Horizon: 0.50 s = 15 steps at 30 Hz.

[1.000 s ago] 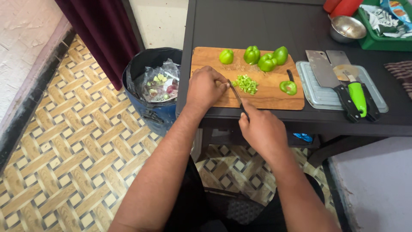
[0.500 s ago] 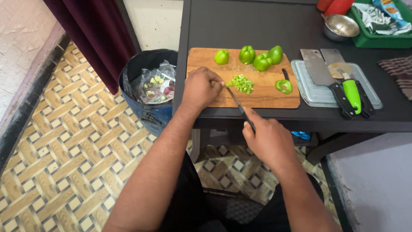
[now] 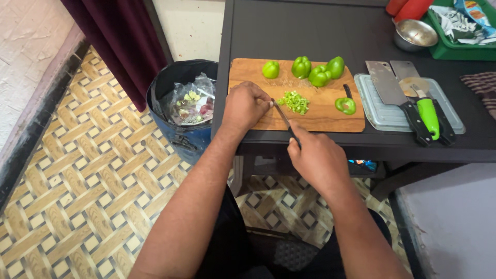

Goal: The person chops green bell peppers on a wooden cutting board using a knife.

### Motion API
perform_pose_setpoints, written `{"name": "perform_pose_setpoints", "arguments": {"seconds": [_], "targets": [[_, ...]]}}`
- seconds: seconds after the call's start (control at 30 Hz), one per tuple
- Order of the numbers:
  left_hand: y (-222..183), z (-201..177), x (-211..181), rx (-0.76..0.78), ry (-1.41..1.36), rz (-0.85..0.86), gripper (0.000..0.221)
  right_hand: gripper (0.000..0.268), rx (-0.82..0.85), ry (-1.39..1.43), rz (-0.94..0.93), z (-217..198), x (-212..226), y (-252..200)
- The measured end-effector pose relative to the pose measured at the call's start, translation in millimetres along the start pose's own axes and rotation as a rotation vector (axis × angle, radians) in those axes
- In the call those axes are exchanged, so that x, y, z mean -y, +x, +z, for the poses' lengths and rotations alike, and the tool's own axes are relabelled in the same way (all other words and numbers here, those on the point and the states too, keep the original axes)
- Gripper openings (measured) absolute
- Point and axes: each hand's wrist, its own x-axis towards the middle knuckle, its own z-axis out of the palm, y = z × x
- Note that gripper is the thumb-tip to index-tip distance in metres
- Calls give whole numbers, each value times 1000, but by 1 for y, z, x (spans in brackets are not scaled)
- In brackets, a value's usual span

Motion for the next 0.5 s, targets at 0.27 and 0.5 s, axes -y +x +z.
{"name": "perform_pose_setpoints", "arguments": {"seconds": [0.27, 0.5], "targets": [[1, 0, -1, 2, 12, -6, 10, 46, 12, -1, -32, 5, -4, 9], [-1, 2, -1, -6, 5, -53, 12, 53, 124, -38, 94, -7, -10, -22]]}}
